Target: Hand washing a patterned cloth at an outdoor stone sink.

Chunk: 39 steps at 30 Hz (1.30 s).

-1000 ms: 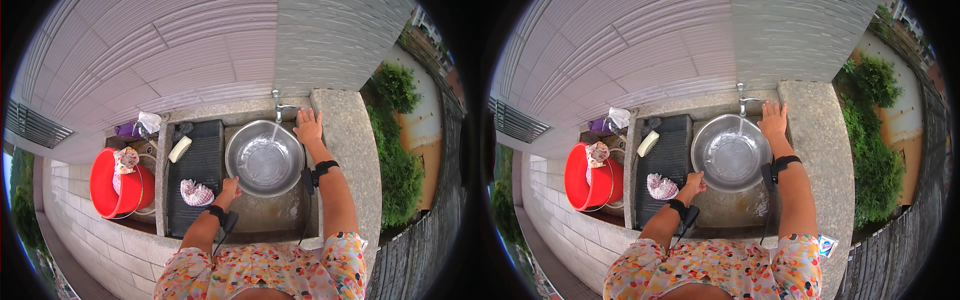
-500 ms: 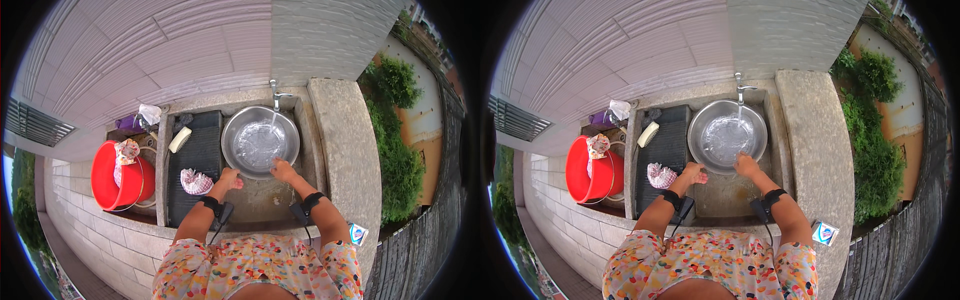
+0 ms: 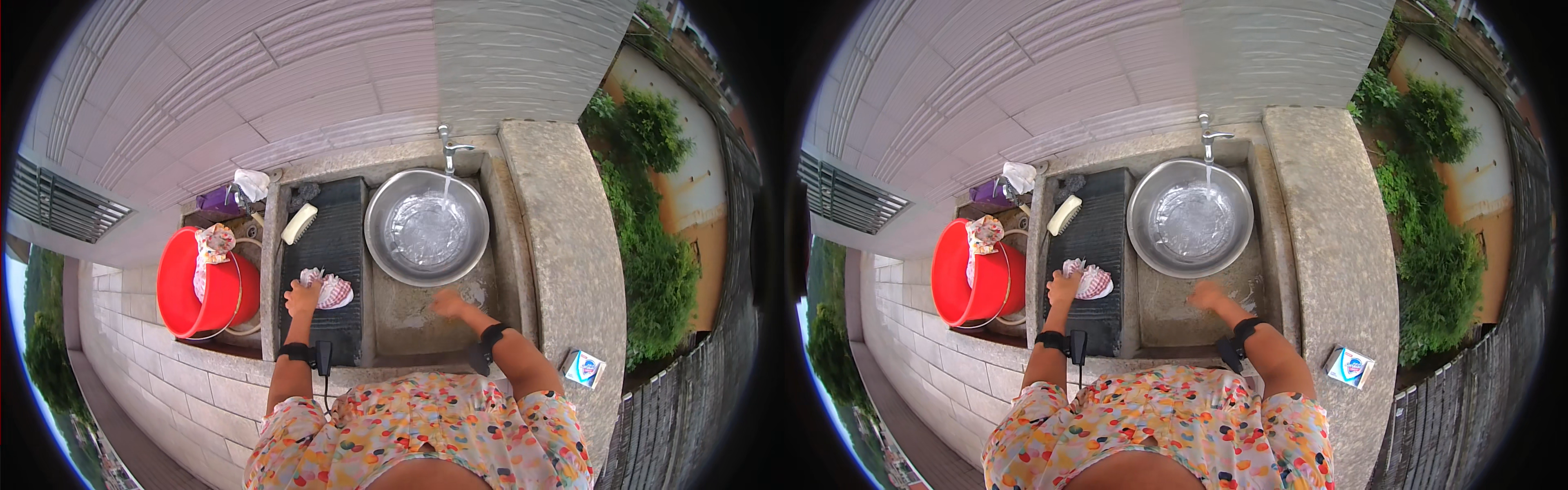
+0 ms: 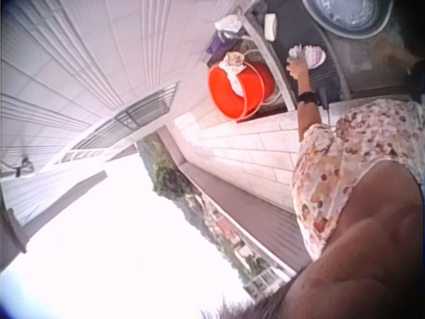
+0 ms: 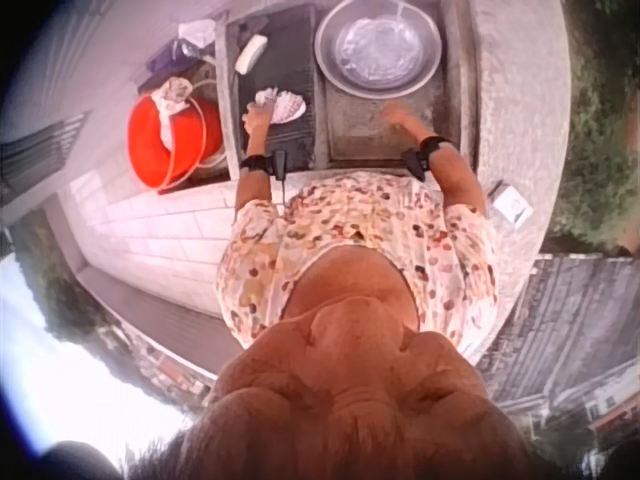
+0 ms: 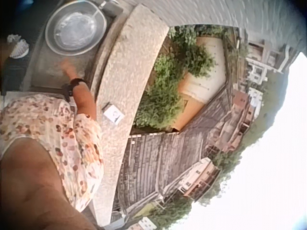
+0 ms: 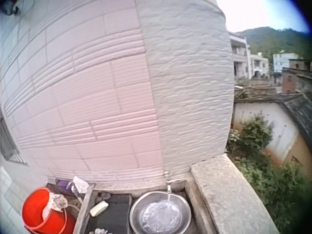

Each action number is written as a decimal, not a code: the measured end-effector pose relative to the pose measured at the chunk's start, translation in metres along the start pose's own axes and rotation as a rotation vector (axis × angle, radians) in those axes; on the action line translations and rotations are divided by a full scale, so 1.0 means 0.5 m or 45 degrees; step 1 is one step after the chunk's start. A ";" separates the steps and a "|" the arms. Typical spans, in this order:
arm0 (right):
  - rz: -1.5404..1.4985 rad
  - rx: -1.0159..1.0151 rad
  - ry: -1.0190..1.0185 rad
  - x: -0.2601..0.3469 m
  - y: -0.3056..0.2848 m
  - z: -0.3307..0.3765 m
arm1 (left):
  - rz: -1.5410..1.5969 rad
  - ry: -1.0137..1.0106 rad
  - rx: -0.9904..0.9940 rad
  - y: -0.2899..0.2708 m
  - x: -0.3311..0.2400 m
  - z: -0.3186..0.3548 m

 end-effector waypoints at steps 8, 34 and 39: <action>-0.086 -0.082 -0.155 0.054 -0.029 -0.019 | 0.835 -0.527 0.218 0.052 -0.010 -0.004; -1.702 -0.709 0.074 0.129 -0.205 -0.019 | 1.347 -0.021 0.977 0.106 -0.338 0.175; -2.307 -0.512 0.282 0.082 -0.186 0.004 | 1.171 0.019 0.973 0.127 -0.356 0.220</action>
Point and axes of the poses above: each hand's wrist, its own z-axis away from the middle knuckle, its own y-axis out of the palm, x = y × z, the point moved 3 cm from there along -z, towards the middle knuckle, and after that the axes turned 15 degrees about z, right-handed, at the moved point
